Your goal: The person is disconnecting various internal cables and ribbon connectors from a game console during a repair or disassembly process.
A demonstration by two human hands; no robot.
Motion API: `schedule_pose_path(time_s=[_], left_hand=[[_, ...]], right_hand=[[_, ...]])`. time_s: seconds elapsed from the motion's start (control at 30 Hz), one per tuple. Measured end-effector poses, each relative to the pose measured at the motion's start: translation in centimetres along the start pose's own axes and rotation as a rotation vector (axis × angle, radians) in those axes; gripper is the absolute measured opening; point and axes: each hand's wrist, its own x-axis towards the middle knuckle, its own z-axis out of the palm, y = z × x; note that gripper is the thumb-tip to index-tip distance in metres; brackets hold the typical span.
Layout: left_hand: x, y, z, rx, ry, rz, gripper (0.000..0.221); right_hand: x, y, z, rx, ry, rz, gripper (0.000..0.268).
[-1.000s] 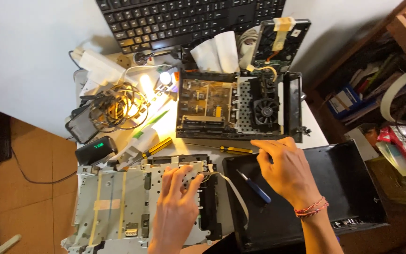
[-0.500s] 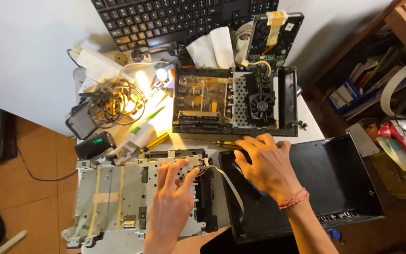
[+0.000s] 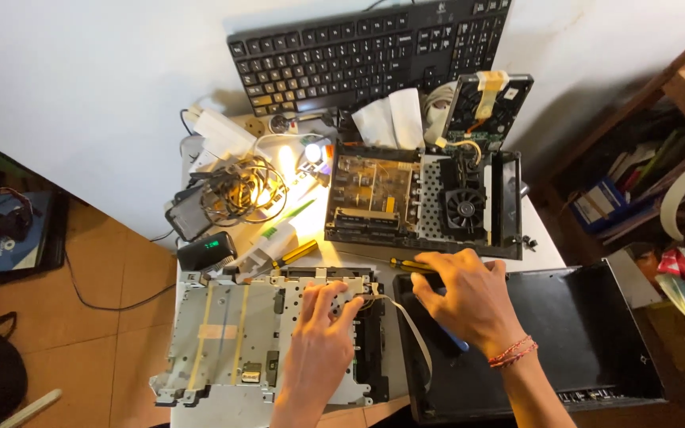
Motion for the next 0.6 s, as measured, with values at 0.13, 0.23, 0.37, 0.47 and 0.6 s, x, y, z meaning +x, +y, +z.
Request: schedule_pose_path(time_s=[0.13, 0.23, 0.37, 0.47, 0.6], left_hand=[[-0.3, -0.2, 0.1, 0.032, -0.002, 0.007, 0.046], [-0.4, -0.4, 0.4, 0.032, -0.022, -0.005, 0.048], [-0.4, -0.3, 0.4, 0.006, -0.035, -0.018, 0.051], [-0.4, -0.4, 0.4, 0.03, -0.033, -0.006, 0.053], [-0.5, -0.6, 0.4, 0.059, -0.032, -0.005, 0.054]], right_hand=[[1.3, 0.7, 0.9, 0.015, 0.457, -0.112, 0.025], [2.7, 2.0, 1.0, -0.055, 0.556, -0.139, 0.029], [4.7, 3.5, 1.6, -0.064, 0.414, -0.124, 0.035], [5.3, 3.3, 0.9, -0.045, 0.297, -0.111, 0.029], [6.6, 3.1, 1.0, -0.104, 0.225, -0.136, 0.031]])
